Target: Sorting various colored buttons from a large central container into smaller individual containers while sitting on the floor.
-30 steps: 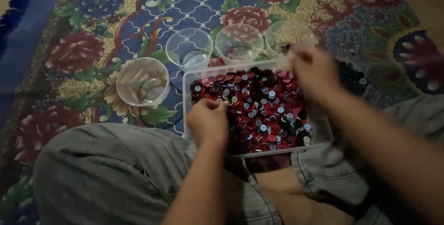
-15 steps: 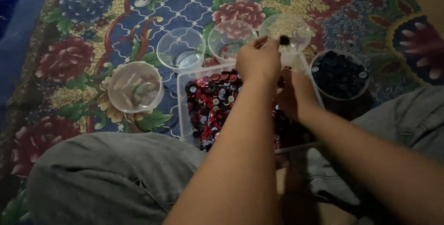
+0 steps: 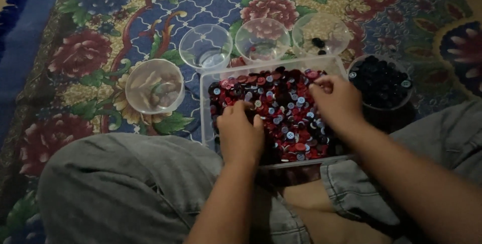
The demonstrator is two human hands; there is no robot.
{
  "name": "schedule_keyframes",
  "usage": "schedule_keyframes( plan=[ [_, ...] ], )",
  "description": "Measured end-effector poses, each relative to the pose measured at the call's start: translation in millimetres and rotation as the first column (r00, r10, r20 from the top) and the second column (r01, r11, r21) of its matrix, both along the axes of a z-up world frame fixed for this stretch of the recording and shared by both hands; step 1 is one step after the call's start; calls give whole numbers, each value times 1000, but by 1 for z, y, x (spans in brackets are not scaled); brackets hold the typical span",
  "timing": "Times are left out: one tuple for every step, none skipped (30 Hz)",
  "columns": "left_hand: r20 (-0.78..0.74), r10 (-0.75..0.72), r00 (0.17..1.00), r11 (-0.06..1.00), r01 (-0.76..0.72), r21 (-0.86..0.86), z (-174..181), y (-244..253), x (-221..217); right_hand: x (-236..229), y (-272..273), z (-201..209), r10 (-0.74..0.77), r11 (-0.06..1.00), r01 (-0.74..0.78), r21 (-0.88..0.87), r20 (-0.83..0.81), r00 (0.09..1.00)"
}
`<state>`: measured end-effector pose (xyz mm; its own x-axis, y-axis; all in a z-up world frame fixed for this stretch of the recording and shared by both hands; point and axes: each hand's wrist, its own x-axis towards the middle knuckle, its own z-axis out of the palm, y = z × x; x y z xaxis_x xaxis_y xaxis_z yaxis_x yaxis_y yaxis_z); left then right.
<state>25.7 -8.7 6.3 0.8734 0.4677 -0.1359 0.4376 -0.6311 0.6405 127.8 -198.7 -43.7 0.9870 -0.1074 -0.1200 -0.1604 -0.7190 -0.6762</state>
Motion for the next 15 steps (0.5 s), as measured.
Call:
schedule_keyframes(
  plan=[
    [3, -2, 1000, 1000, 2, -1, 0, -1, 2, 5, 2, 18, -2, 1000, 2, -1, 3, 1000],
    [-6, -38, 999, 999, 37, -18, 0, -2, 4, 9, 5, 35, 0, 986, 9, 164, -54, 999],
    [-14, -74, 997, 997, 73, -35, 1, -3, 5, 14, 7, 52, 11, 945, 24, 326, -107, 994],
    [-13, -76, 997, 996, 75, -36, -1, -4, 4, 32, 0, 42, 9, 945, 26, 325, -107, 994],
    [-29, -88, 996, 996, 87, -18, -2, -5, 4, 50, -7, 31, -9, 961, -1, 277, 34, 999],
    [-45, -96, 994, 995, 96, -1, -4, -6, 2, 69, -13, 21, -13, 974, -27, 223, 175, 984],
    [-43, -95, 995, 995, 95, -2, -3, -7, 2, 69, -12, 34, -12, 975, -28, 222, 177, 984],
    [-34, -102, 994, 994, 103, 19, -2, -7, 2, 69, -9, 46, -28, 940, -30, 341, 162, 986],
    [-24, -110, 994, 993, 111, 39, -1, -8, 1, 69, -7, 58, -41, 890, -30, 454, 146, 988],
    [-23, -111, 994, 993, 112, 39, -4, -7, 1, 60, -3, 50, -42, 891, -30, 453, 148, 988],
    [-2, -107, 994, 993, 107, 48, -7, -8, 1, 50, 0, 43, 95, 943, -176, 284, 279, 956],
    [17, -103, 995, 993, 102, 58, -9, -8, 1, 40, 3, 34, 246, 949, -300, 92, 376, 893],
    [17, -105, 994, 993, 104, 59, -9, -8, 3, 33, 9, 33, 244, 950, -298, 93, 376, 894],
    [24, -106, 994, 993, 104, 59, -10, -8, 2, 25, 15, 32, 302, 942, -331, 55, 290, 908],
    [31, -106, 994, 993, 104, 60, -10, -7, 2, 16, 21, 30, 356, 930, -367, 20, 200, 913]
  ],
)
